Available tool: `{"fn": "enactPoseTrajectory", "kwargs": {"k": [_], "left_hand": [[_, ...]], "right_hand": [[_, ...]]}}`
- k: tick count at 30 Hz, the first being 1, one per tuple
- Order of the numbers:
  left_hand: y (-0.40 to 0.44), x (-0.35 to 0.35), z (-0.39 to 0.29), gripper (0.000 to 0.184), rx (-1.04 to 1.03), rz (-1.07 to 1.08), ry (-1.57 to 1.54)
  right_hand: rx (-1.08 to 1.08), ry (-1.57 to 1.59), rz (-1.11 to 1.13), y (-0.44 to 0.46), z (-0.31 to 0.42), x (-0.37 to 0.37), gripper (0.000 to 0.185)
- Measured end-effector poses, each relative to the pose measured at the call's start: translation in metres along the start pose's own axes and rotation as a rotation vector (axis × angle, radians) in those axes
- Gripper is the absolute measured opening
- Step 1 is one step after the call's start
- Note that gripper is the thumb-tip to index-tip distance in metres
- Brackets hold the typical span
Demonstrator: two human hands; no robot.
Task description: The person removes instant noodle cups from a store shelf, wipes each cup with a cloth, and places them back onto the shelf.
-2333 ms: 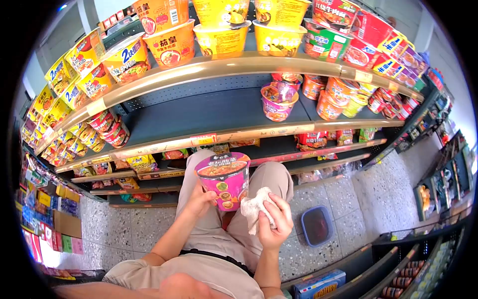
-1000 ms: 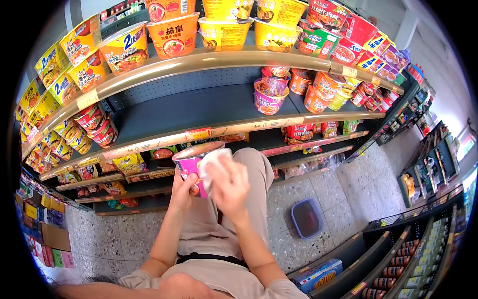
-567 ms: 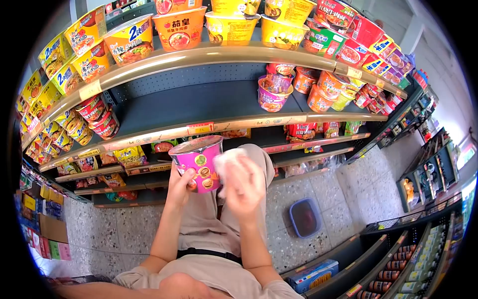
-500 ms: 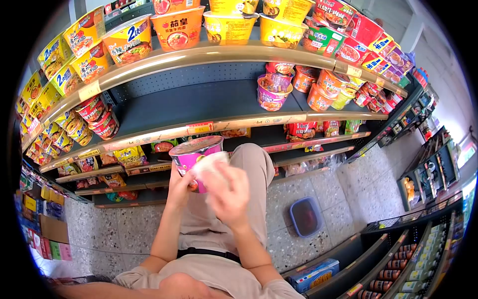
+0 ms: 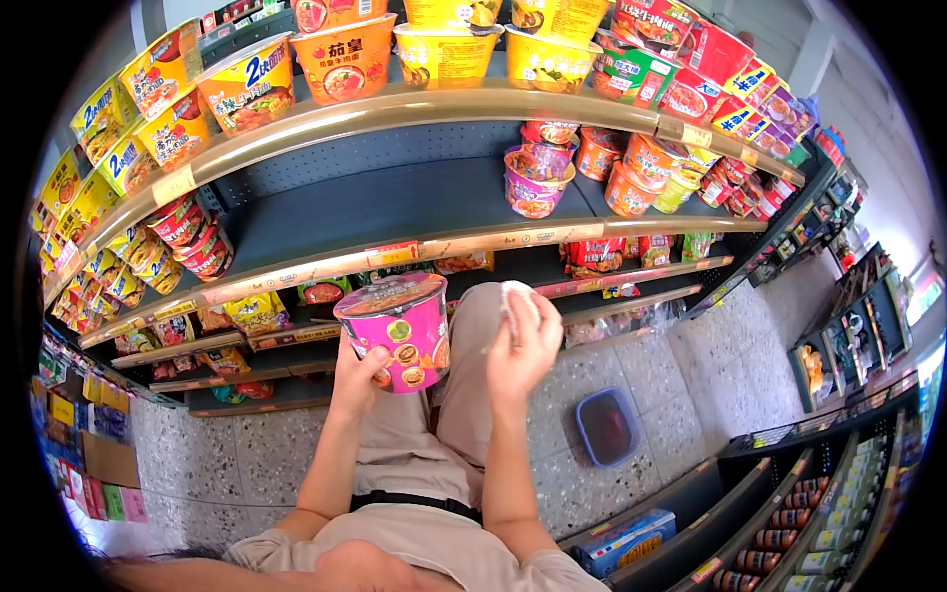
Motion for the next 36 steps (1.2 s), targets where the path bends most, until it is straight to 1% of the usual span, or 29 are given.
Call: {"fn": "enactPoseTrajectory", "kwargs": {"k": [1, 3, 5, 6, 7, 8, 10, 13, 16, 20, 22, 23, 25, 26, 29, 33, 36], "left_hand": [[0.0, 0.001, 0.002, 0.07, 0.011, -0.002, -0.034], [0.002, 0.004, 0.008, 0.069, 0.04, -0.018, -0.111], [0.004, 0.005, 0.014, 0.068, 0.06, -0.027, -0.154], [0.006, 0.005, 0.014, 0.067, 0.063, -0.023, -0.154], [0.007, 0.005, 0.015, 0.066, 0.066, -0.018, -0.153], [0.008, 0.006, 0.016, 0.066, 0.067, -0.023, -0.162], [0.009, 0.007, 0.018, 0.064, 0.07, -0.034, -0.181], [0.009, 0.009, 0.016, 0.06, 0.094, -0.062, -0.246], [0.01, 0.012, 0.015, 0.059, 0.063, -0.08, -0.22], [0.008, 0.009, 0.013, 0.058, 0.046, -0.078, -0.196], [0.009, 0.012, 0.014, 0.057, 0.019, -0.072, -0.157], [0.009, 0.014, 0.016, 0.057, 0.04, -0.063, -0.225], [0.007, 0.021, 0.022, 0.058, 0.086, -0.043, -0.355], [0.007, 0.022, 0.024, 0.058, 0.051, -0.022, -0.283], [0.006, 0.019, 0.022, 0.059, 0.034, -0.003, -0.237], [0.008, 0.025, 0.033, 0.06, 0.104, -0.043, -0.243], [0.009, 0.017, 0.029, 0.06, 0.073, 0.0, -0.244]], "right_hand": [[-0.077, 0.112, 0.002, 0.001, -0.004, 0.005, 0.033], [-0.084, 0.265, 0.018, 0.001, 0.002, 0.012, 0.034], [0.024, 0.298, 0.077, -0.004, 0.023, 0.015, 0.031], [0.135, 0.3, 0.103, -0.009, 0.031, 0.016, 0.033], [0.168, 0.316, 0.158, -0.016, 0.045, 0.016, 0.035], [0.261, 0.323, 0.18, -0.022, 0.062, 0.018, 0.04], [0.433, 0.345, 0.249, -0.042, 0.078, 0.01, 0.041], [0.553, 0.266, 0.346, -0.06, 0.097, -0.003, 0.041], [0.497, 0.26, 0.322, -0.058, 0.091, -0.005, 0.041], [0.382, 0.256, 0.26, -0.048, 0.063, -0.006, 0.039], [0.269, 0.109, 0.251, -0.04, 0.041, -0.008, 0.034], [0.213, 0.036, 0.247, -0.036, 0.029, -0.008, 0.032], [0.081, 0.072, 0.201, -0.034, 0.001, -0.005, 0.029], [0.016, 0.091, 0.177, -0.033, -0.009, -0.005, 0.028], [-0.024, 0.218, 0.146, -0.026, -0.001, 0.004, 0.026], [0.259, 0.345, 0.213, -0.031, 0.046, 0.016, 0.031], [0.478, 0.375, 0.362, -0.043, 0.082, 0.014, 0.036]]}}
Point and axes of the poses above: each hand's wrist, its own y-axis towards the middle knuckle, its own x-axis out of the back of the hand, z = x × y, the point moved 5 cm from there along y, towards the middle knuckle, and after that the axes turned 4 degrees about -y, right-handed, at the moved point
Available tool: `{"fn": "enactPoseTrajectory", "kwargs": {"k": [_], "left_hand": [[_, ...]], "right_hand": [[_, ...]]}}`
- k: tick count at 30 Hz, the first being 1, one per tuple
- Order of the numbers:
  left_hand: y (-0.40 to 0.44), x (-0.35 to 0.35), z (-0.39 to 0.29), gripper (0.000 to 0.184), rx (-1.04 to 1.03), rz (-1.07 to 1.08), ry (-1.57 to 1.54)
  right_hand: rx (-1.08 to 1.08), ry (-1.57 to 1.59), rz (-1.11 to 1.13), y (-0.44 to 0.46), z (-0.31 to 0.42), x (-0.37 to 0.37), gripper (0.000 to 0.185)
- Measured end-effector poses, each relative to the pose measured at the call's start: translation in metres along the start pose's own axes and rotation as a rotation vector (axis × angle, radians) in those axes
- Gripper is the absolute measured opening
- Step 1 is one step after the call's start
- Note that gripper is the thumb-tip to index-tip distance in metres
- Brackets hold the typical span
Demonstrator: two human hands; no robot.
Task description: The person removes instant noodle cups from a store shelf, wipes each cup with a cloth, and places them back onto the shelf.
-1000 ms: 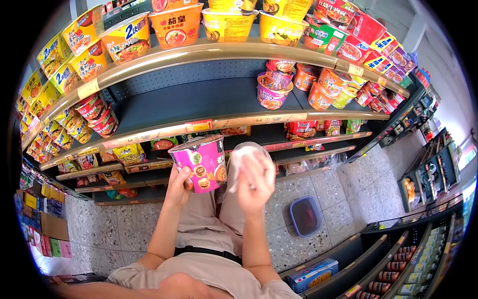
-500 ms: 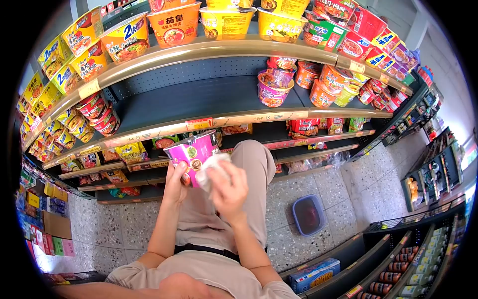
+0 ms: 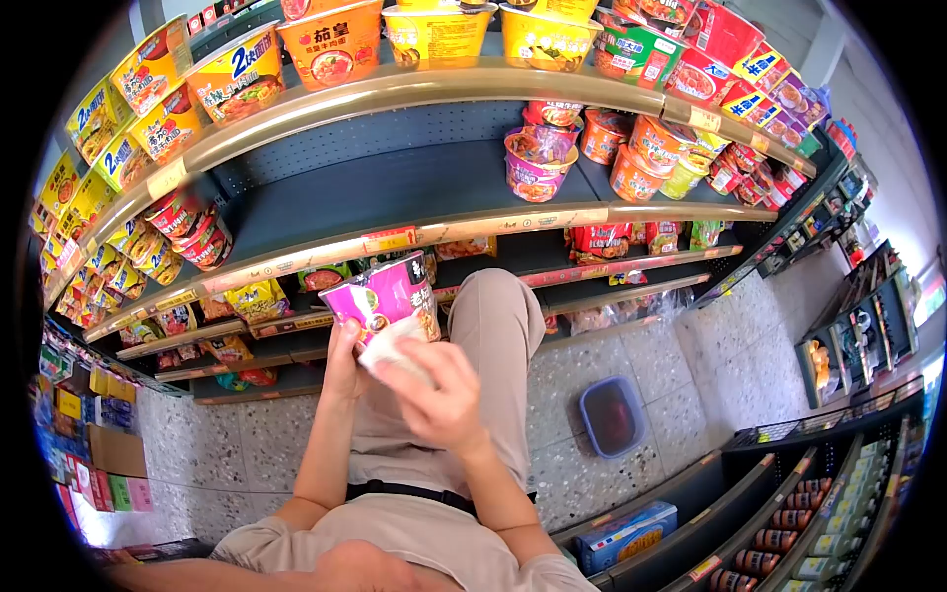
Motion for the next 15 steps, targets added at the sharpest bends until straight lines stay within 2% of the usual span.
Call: {"fn": "enactPoseTrajectory", "kwargs": {"k": [3, 7, 10, 13, 15], "left_hand": [[-0.001, -0.007, -0.006, 0.061, 0.0, 0.038, -0.013], [-0.002, -0.003, -0.01, 0.063, -0.046, 0.005, 0.009], [-0.002, 0.007, -0.008, 0.063, -0.043, -0.011, 0.03], [-0.004, 0.017, -0.005, 0.067, -0.003, 0.053, -0.053], [-0.005, 0.018, -0.006, 0.069, 0.018, 0.14, -0.107]], "right_hand": [[0.041, -0.047, 0.051, -0.001, 0.006, -0.014, 0.037], [-0.038, 0.009, 0.013, -0.005, -0.012, -0.011, 0.038], [-0.145, -0.074, -0.073, -0.014, -0.042, -0.004, 0.037], [-0.307, -0.353, -0.075, -0.022, -0.071, 0.007, 0.034], [-0.446, -0.179, -0.223, -0.026, -0.086, 0.018, 0.032]]}}
Point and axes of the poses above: each hand's wrist, its own y-axis towards the middle knuckle, its own x-axis out of the back of the hand, z = x × y, the point moved 5 cm from there along y, towards the middle knuckle, and after that the axes turned 4 degrees about -y, right-handed, at the moved point
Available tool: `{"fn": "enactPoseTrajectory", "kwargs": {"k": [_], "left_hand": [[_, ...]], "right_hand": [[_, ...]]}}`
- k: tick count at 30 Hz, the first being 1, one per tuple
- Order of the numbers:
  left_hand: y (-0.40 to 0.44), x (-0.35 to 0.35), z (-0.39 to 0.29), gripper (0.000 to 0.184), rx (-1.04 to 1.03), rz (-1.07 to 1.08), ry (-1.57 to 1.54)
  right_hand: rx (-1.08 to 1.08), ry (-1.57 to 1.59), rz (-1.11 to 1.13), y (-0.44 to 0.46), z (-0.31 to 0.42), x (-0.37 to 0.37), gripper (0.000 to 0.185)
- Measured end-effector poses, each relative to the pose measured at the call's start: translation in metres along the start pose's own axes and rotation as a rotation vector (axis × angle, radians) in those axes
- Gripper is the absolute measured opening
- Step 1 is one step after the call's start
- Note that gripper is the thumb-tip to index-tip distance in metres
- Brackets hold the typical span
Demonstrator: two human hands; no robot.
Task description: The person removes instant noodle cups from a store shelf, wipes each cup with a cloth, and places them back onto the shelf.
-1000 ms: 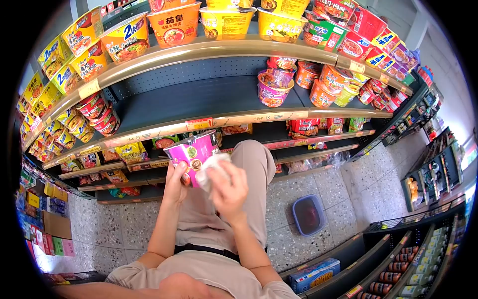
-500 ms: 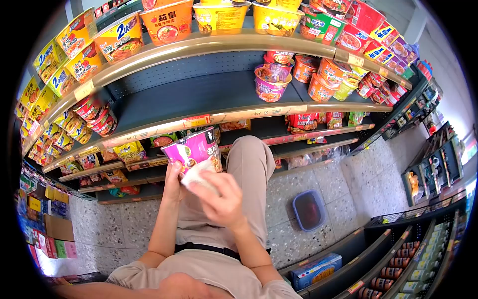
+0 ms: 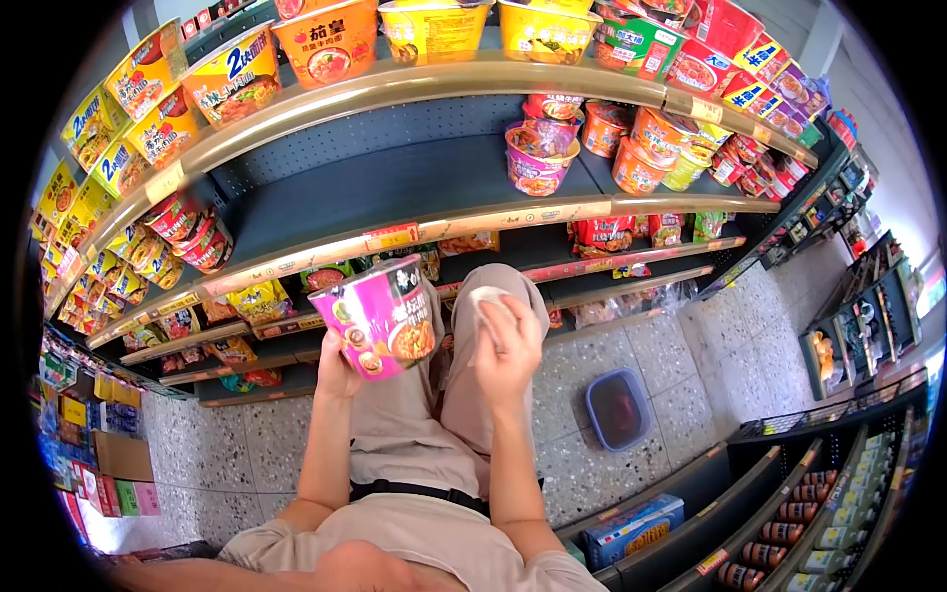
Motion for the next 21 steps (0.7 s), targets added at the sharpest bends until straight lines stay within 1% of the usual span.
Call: {"fn": "enactPoseTrajectory", "kwargs": {"k": [1, 4, 8, 11, 14, 15, 18, 19, 21], "left_hand": [[-0.001, -0.004, 0.0, 0.073, 0.017, -0.004, 0.013], [0.0, -0.003, 0.006, 0.074, 0.032, 0.058, 0.038], [0.007, -0.025, 0.008, 0.083, 0.058, 0.108, 0.043], [0.011, -0.037, 0.006, 0.086, 0.038, 0.117, 0.031], [0.008, -0.028, 0.011, 0.088, 0.019, 0.105, 0.051], [0.007, -0.024, 0.011, 0.087, 0.023, 0.092, 0.073], [0.004, -0.014, 0.015, 0.084, 0.05, 0.054, 0.081], [0.003, -0.018, 0.014, 0.08, 0.064, 0.038, 0.067], [0.0, -0.003, 0.021, 0.079, 0.101, 0.013, 0.004]], "right_hand": [[-0.085, 0.091, -0.043, 0.001, -0.006, 0.002, 0.03], [-0.058, 0.215, -0.067, 0.01, 0.015, 0.014, 0.027], [0.2, 0.222, 0.009, 0.016, 0.068, 0.016, 0.033], [0.355, 0.224, 0.122, 0.01, 0.096, 0.002, 0.039], [0.422, 0.148, 0.138, 0.006, 0.104, -0.011, 0.04], [0.419, 0.155, 0.139, 0.005, 0.102, -0.011, 0.039], [0.305, 0.182, 0.089, 0.01, 0.079, -0.011, 0.038], [0.262, 0.204, 0.038, 0.01, 0.069, -0.014, 0.035], [0.128, 0.158, 0.005, 0.008, 0.038, -0.023, 0.033]]}}
Point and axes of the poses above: each hand's wrist, its own y-axis towards the middle knuckle, its own x-axis out of the back of the hand, z = x × y, the point moved 5 cm from there along y, towards the middle knuckle, and after that the axes turned 4 degrees about -y, right-handed, at the moved point
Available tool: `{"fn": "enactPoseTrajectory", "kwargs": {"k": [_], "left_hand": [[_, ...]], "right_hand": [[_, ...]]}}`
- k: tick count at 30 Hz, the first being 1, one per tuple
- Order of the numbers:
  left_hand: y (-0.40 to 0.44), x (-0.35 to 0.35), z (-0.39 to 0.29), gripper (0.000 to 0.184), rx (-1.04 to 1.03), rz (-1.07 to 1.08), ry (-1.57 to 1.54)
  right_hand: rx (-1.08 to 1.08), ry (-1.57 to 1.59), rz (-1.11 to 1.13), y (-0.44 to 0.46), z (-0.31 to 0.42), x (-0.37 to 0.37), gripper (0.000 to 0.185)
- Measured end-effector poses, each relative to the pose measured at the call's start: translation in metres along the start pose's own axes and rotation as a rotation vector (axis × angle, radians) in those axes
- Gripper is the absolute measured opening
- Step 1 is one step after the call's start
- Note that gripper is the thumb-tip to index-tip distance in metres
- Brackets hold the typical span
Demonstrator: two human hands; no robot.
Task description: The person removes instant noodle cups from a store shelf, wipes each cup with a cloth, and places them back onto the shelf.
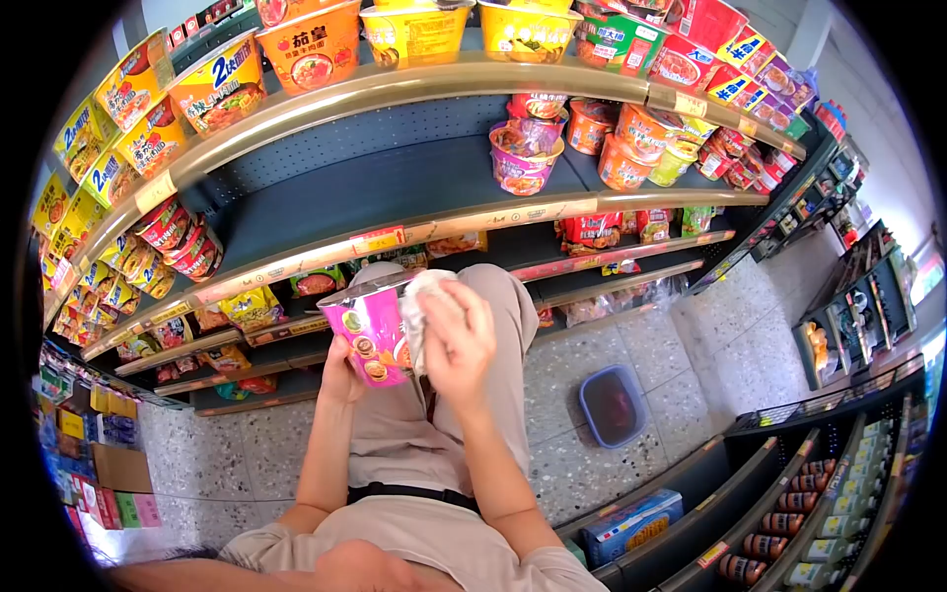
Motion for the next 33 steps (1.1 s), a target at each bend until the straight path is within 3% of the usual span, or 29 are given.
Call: {"fn": "enactPoseTrajectory", "kwargs": {"k": [2, 5, 9, 13, 18, 21, 26, 33], "left_hand": [[0.0, 0.007, -0.001, 0.074, -0.016, 0.043, -0.052], [-0.001, 0.01, -0.002, 0.071, -0.046, 0.075, -0.179], [-0.001, 0.009, 0.0, 0.075, -0.058, 0.063, -0.2], [-0.001, 0.001, 0.0, 0.08, -0.017, 0.091, -0.195], [0.0, 0.016, -0.002, 0.082, 0.065, -0.004, -0.116], [0.004, -0.002, -0.022, 0.081, 0.0, -0.051, 0.04], [0.008, -0.002, -0.028, 0.051, 0.008, -0.072, 0.13], [0.003, 0.001, -0.005, 0.058, -0.007, -0.036, 0.005]], "right_hand": [[-0.103, -0.129, 0.022, -0.004, -0.026, 0.003, 0.028], [-0.373, 0.047, -0.068, -0.017, -0.054, 0.008, 0.026], [-0.659, 0.628, 0.018, -0.031, -0.063, -0.007, 0.022], [-0.843, 0.882, 0.006, -0.045, -0.055, -0.023, 0.022], [-0.77, 0.878, -0.057, -0.043, -0.053, -0.018, 0.021], [-0.584, 0.728, -0.085, -0.033, -0.044, -0.008, 0.021], [-0.383, 0.416, -0.075, -0.021, -0.021, 0.007, 0.022], [-0.242, 0.2, -0.017, -0.019, 0.001, 0.003, 0.023]]}}
Point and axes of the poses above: each hand's wrist, its own y-axis towards the middle knuckle, its own x-axis out of the back of the hand, z = x × y, the point moved 5 cm from there along y, towards the middle knuckle, and after that the axes turned 4 degrees about -y, right-handed, at the moved point
